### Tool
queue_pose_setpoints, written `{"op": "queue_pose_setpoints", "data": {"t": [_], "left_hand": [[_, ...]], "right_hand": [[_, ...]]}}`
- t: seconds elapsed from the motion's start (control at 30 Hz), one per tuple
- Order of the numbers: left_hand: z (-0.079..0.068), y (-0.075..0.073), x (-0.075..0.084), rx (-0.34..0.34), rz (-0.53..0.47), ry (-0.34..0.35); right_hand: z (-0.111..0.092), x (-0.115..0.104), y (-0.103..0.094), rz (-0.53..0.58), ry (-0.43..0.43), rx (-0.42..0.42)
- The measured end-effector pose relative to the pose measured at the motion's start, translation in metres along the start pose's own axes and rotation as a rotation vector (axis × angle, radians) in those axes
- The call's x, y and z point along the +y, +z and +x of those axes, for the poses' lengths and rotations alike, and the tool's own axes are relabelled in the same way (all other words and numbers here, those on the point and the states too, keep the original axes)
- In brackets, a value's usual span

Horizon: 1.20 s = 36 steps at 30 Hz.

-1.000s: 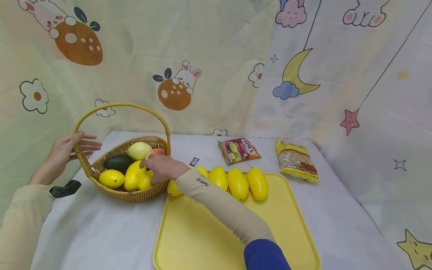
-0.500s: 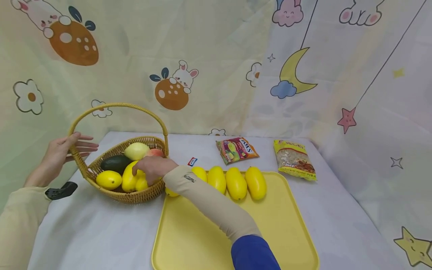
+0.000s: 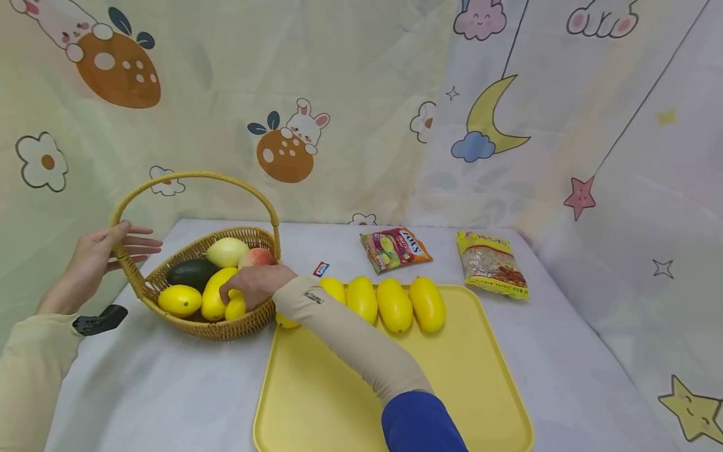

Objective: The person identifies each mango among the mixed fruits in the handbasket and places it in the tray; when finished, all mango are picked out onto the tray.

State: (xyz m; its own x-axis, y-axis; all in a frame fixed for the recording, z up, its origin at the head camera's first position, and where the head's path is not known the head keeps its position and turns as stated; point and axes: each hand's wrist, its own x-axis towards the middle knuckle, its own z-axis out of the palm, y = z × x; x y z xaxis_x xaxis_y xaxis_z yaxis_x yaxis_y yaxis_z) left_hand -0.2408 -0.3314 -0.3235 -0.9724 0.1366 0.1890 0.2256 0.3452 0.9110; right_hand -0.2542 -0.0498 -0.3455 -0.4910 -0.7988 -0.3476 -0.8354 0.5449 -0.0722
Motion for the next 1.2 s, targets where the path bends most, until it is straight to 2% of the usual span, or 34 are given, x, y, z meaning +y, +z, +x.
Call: {"op": "queue_pose_setpoints", "data": {"t": [0.3,0.53,0.73,0.97,1.2], "left_hand": [[-0.001,0.0,0.0,-0.024,-0.027,0.013],[0.0,-0.001,0.0,-0.024,-0.028,0.024],[-0.001,-0.002,0.001,-0.018,-0.017,0.003],[-0.003,-0.002,0.001,-0.019,-0.018,-0.006],[-0.001,-0.002,0.002,-0.021,-0.02,0.0]], "right_hand": [[-0.004,0.0,0.001,0.034,0.02,-0.05],[-0.008,0.0,0.001,0.035,-0.02,-0.006],[-0.013,-0.001,-0.003,0.031,-0.039,0.045],[-0.033,-0.001,-0.01,0.046,-0.058,0.159],[-0.075,0.0,-0.015,0.015,-0.143,0.348]]}}
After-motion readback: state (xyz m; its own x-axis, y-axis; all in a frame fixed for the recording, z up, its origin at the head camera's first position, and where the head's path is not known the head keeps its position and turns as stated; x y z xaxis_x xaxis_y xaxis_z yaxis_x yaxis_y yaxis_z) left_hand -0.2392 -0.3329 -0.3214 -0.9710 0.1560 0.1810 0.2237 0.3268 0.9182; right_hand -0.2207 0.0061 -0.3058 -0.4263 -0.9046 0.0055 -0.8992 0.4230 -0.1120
